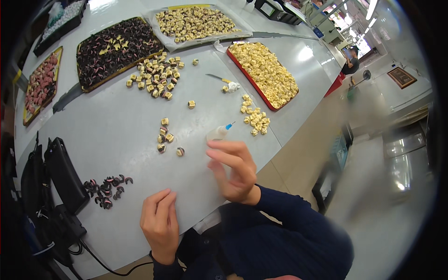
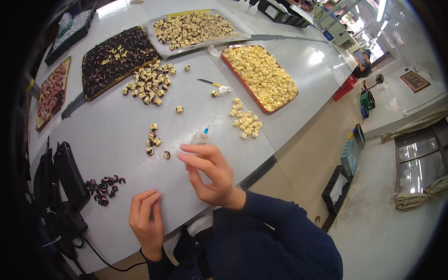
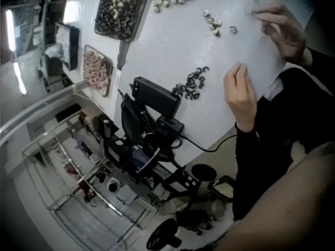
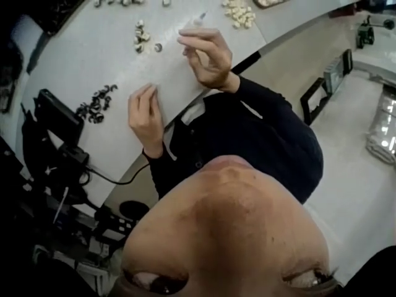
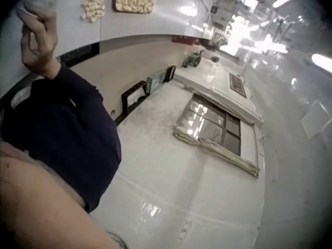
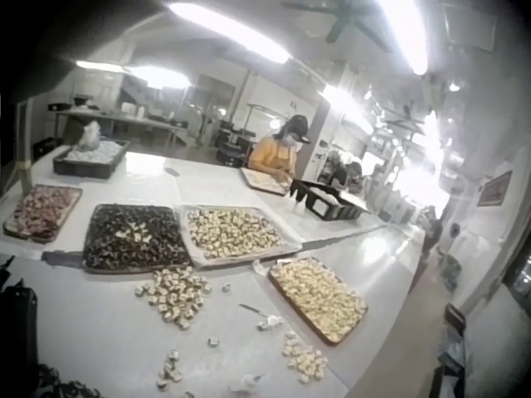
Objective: Applying glue to small black plastic components and attaching them to gold-colored plastic parts on a workbench.
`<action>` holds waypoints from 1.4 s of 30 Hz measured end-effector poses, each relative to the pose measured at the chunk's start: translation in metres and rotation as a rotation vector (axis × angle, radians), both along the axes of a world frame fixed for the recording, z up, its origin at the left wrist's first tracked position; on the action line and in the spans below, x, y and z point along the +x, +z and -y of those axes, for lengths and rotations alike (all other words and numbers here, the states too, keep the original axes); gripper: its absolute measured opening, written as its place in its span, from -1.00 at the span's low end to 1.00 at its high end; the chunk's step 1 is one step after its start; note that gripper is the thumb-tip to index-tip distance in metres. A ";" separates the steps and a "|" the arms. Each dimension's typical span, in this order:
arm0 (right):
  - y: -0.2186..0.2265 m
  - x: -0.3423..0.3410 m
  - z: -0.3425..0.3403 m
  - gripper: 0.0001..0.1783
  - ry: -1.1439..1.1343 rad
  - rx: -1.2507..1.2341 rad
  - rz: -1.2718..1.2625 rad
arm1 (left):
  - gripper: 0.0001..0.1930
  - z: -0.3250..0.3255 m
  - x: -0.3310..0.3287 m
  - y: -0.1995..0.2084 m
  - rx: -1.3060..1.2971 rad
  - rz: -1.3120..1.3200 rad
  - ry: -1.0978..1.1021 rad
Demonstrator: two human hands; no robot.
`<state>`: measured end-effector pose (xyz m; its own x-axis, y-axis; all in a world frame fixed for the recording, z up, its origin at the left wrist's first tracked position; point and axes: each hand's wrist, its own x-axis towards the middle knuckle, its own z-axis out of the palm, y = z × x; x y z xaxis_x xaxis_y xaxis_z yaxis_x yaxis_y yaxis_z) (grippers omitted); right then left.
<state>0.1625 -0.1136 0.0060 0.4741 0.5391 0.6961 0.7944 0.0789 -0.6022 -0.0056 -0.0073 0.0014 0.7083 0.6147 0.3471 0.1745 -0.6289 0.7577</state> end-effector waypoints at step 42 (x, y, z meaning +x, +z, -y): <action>-0.016 0.045 0.015 -0.67 0.001 -0.206 -0.492 | -0.84 0.016 0.019 0.002 0.190 -0.052 -0.100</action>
